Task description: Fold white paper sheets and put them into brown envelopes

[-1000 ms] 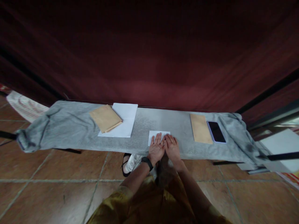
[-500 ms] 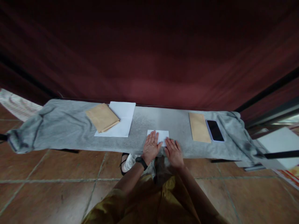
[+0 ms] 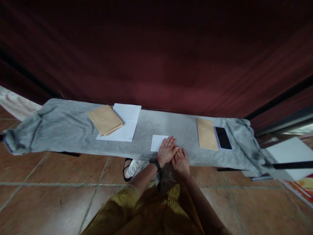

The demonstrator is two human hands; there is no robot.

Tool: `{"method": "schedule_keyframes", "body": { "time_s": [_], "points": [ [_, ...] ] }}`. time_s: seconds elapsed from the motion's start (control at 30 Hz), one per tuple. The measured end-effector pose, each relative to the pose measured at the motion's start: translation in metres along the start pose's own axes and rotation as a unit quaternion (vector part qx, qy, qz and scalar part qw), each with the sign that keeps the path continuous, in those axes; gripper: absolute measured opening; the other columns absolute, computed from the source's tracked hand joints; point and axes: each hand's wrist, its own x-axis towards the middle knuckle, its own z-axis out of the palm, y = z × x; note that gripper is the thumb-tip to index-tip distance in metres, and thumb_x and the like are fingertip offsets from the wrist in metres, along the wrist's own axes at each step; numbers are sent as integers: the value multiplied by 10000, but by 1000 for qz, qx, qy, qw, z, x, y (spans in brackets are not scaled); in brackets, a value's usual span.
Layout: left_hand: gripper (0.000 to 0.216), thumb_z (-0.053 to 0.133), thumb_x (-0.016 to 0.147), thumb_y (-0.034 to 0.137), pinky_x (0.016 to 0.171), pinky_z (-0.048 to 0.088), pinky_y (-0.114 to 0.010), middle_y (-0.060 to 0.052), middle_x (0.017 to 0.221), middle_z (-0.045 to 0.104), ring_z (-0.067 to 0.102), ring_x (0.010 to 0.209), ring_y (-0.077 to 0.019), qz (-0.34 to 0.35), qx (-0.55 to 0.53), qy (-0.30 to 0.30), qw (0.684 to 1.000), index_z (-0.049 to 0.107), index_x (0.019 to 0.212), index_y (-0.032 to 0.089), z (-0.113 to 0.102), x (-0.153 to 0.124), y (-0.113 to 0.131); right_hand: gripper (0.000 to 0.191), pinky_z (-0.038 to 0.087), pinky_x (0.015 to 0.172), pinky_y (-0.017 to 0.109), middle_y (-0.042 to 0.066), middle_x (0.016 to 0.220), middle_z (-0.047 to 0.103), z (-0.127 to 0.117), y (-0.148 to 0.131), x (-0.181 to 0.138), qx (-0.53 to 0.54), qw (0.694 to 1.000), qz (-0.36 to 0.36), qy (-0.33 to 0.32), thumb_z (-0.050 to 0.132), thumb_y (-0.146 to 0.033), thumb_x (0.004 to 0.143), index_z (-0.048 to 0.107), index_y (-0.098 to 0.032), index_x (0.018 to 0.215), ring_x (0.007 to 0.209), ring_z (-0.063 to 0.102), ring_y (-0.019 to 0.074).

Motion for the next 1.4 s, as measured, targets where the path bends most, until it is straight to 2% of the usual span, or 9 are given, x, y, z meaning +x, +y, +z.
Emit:
{"method": "schedule_keyframes", "body": {
  "time_s": [0.27,0.5,0.6,0.7,0.87,1.03,1.2,1.3,1.4],
  "points": [
    [557,372,1045,463,1265,188,-454,-69,1615,374,257,1530,-212,18,50,7,999,407,1533,196,-3,-1,-12,461,221,1220,503,128,1457,581,-2,0,-1,4,1000,-8,12,391,-254,1009,548,-153,1430,1407,464,260],
    [506,440,1024,486,1266,165,-469,-39,1618,375,271,1526,-221,66,32,-2,997,466,1495,299,-29,-37,-28,499,232,1213,499,121,1542,486,1,5,-4,-12,1000,-20,15,344,-241,1028,445,-149,1508,1449,406,254],
    [527,444,1021,496,1264,148,-481,-56,1640,329,249,1534,-236,52,46,-8,998,440,1512,304,-38,-52,-38,506,223,1216,491,112,1561,462,2,5,-5,-13,1000,-15,10,323,-265,1044,403,-161,1533,1454,398,246],
    [569,469,1009,504,1261,149,-484,-92,1648,302,240,1536,-248,27,62,-9,998,416,1529,279,-41,-60,-43,490,229,1212,493,114,1540,490,2,4,-2,-1,1000,-4,15,307,-286,1054,429,-169,1514,1445,408,243],
    [615,523,971,559,1253,131,-515,-86,1667,256,198,1547,-282,37,78,-16,996,409,1532,333,-42,-63,-43,450,292,1176,513,161,1459,563,3,2,18,40,998,13,53,318,-286,1046,523,-148,1422,1388,467,263],
    [597,540,943,607,1236,117,-569,-68,1666,261,183,1545,-325,69,101,-29,992,464,1490,380,-42,-65,-47,492,288,1167,555,197,1532,472,12,4,30,19,999,4,42,307,-279,1037,448,-127,1483,1427,410,306],
    [608,530,939,630,1219,133,-594,-80,1654,289,243,1524,-337,97,136,-22,986,442,1497,407,-44,-67,-49,504,318,1165,516,163,1524,494,12,19,27,-7,999,-26,40,315,-284,1031,428,-158,1506,1423,422,273],
    [613,500,956,626,1213,133,-596,-102,1649,298,265,1517,-332,110,154,-18,982,405,1519,404,-45,-67,-49,482,353,1150,471,128,1494,537,9,29,30,-7,999,-39,37,328,-266,1023,481,-188,1473,1386,470,243],
    [610,495,962,620,1214,131,-587,-107,1647,302,274,1515,-321,111,155,-17,982,400,1523,399,-44,-66,-49,466,358,1145,476,126,1461,569,7,28,37,-12,999,-30,40,325,-251,1017,533,-185,1429,1366,490,251]
  ]
}}
